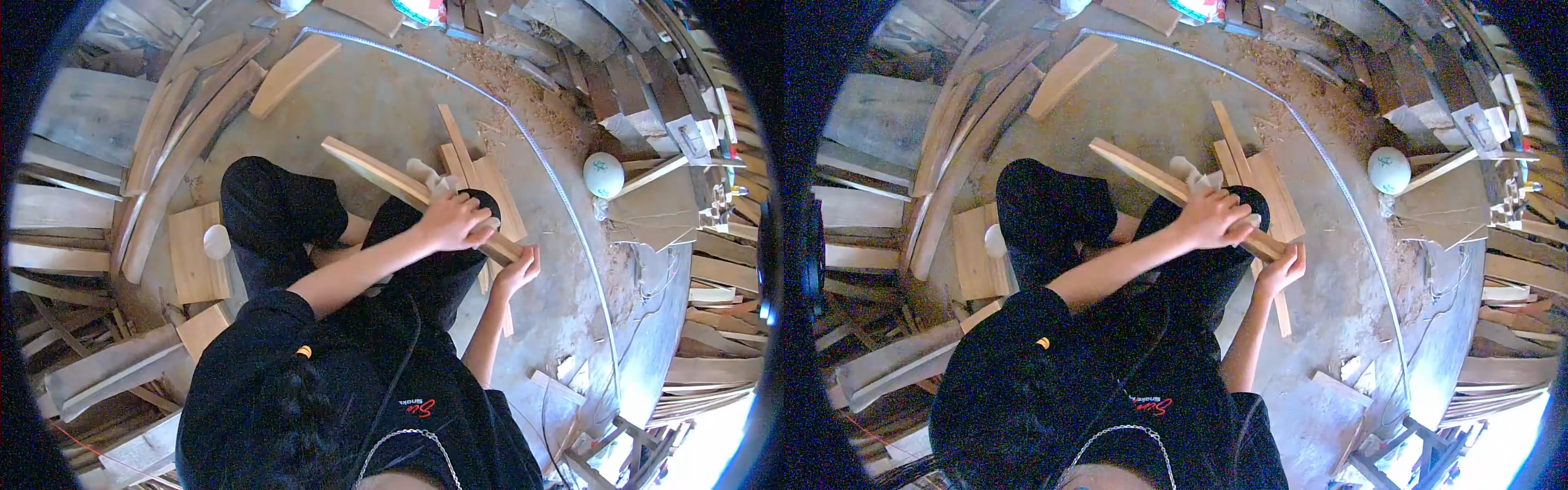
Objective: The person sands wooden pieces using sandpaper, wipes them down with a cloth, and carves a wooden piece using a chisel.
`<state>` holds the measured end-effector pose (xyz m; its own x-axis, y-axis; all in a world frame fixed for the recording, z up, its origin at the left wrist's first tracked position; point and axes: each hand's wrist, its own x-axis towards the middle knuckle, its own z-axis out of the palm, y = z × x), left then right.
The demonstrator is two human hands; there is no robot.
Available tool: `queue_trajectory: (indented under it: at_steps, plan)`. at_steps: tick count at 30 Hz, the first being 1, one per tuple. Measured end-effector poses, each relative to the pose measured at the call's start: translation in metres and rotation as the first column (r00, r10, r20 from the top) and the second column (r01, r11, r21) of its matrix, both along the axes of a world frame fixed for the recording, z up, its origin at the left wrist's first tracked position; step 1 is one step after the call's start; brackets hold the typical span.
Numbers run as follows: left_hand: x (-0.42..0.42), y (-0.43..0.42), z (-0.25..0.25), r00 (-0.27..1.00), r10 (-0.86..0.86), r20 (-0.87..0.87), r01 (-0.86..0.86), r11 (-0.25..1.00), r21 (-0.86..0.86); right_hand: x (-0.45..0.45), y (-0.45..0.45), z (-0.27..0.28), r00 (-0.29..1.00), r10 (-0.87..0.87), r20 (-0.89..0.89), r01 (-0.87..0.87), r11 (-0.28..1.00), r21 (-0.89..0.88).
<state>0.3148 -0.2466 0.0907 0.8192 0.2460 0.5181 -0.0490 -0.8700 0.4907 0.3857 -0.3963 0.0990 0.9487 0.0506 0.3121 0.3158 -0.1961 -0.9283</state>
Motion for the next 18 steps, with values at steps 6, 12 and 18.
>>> queue_trajectory:
  at_steps: [6, 12, 18]
  plan:
    - [-0.037, 0.136, -0.050, 0.952, 0.172, -0.252, -0.167, 0.985, 0.041, 0.033, -0.014, -0.009, 0.996, -0.082, -0.036, 0.065, 0.938, -0.342]
    - [-0.048, 0.142, -0.098, 0.895, 0.302, -0.330, -0.359, 0.924, -0.129, 0.042, 0.034, 0.034, 0.985, -0.148, -0.086, 0.042, 0.697, -0.716]
    - [0.017, 0.012, -0.036, 0.995, 0.082, -0.052, -0.089, 0.986, -0.142, 0.045, 0.048, 0.019, 0.941, 0.059, -0.332, -0.282, 0.676, -0.681]
